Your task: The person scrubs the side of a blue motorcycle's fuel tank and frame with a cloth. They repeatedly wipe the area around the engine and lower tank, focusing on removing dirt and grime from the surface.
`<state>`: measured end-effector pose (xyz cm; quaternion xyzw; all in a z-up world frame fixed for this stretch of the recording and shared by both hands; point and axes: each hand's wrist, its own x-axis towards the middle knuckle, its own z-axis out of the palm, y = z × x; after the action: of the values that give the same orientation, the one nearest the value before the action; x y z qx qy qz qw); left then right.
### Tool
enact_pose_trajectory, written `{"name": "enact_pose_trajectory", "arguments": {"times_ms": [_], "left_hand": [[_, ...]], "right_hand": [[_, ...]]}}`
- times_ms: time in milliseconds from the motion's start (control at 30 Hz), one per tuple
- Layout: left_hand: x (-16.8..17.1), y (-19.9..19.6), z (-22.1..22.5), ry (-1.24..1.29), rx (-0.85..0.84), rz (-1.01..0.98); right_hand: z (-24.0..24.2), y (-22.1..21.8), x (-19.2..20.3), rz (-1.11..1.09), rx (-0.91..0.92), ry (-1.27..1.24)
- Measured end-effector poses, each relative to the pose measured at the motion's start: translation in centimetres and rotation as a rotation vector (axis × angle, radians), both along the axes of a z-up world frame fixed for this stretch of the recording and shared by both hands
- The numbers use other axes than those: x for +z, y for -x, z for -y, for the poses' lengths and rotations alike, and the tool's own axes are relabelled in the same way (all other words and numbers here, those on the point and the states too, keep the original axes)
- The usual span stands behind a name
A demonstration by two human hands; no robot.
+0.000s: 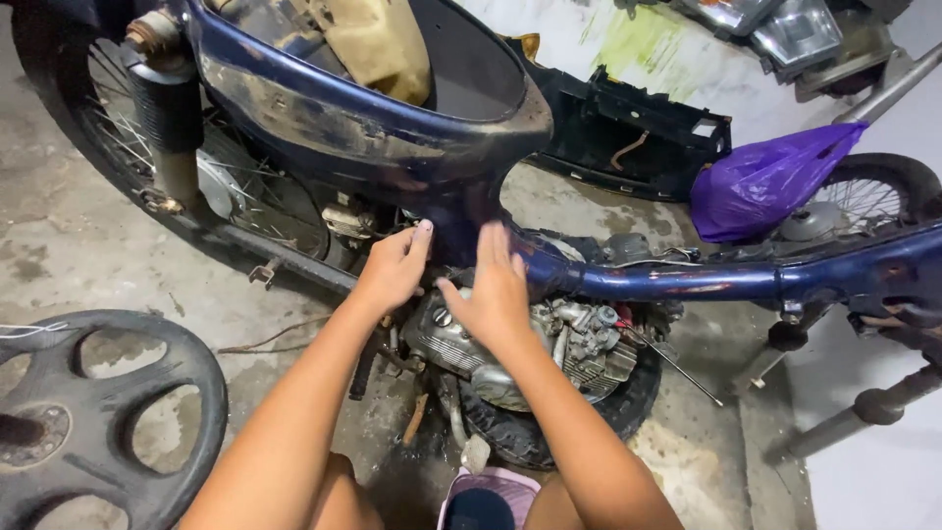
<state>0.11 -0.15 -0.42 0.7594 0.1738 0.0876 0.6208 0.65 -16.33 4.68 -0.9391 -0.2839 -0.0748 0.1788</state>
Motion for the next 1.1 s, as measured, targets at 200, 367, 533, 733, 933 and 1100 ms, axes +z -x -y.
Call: {"name": "enact_pose_trajectory", "arguments": {"times_ms": [200, 367, 533, 733, 933, 1100], "left_hand": [[-0.1, 0.3, 0.1, -0.017, 0.003, 0.010], [-0.5, -0.5, -0.2, -0.047, -0.008, 0.038], [-0.6, -0.3, -0.4, -0.094, -0.006, 0.020], [-1.5, -1.4, -1.1, -0.118, -0.008, 0.024], [-1.2, -0.8, -0.7, -0.105, 0.000, 0.036], [0.2, 0.3, -0.1, -0.102, -0.025, 0.017]], "right_hand": [[0.9, -0.4, 0.6, -0.045, 0.021, -0.129], [0.0, -1.2, 1.2, -0.028, -0.026, -0.039], [0.7, -0.5, 1.0, -0.036, 0.023, 0.036], [-0.5, -0.6, 3.7, -0.024, 0.039, -0.320], [1.5, -2.8, 0.4, 0.066, -0.083, 0.197], [1.3, -0.3, 2.7, -0.034, 0.052, 0.008]]}}
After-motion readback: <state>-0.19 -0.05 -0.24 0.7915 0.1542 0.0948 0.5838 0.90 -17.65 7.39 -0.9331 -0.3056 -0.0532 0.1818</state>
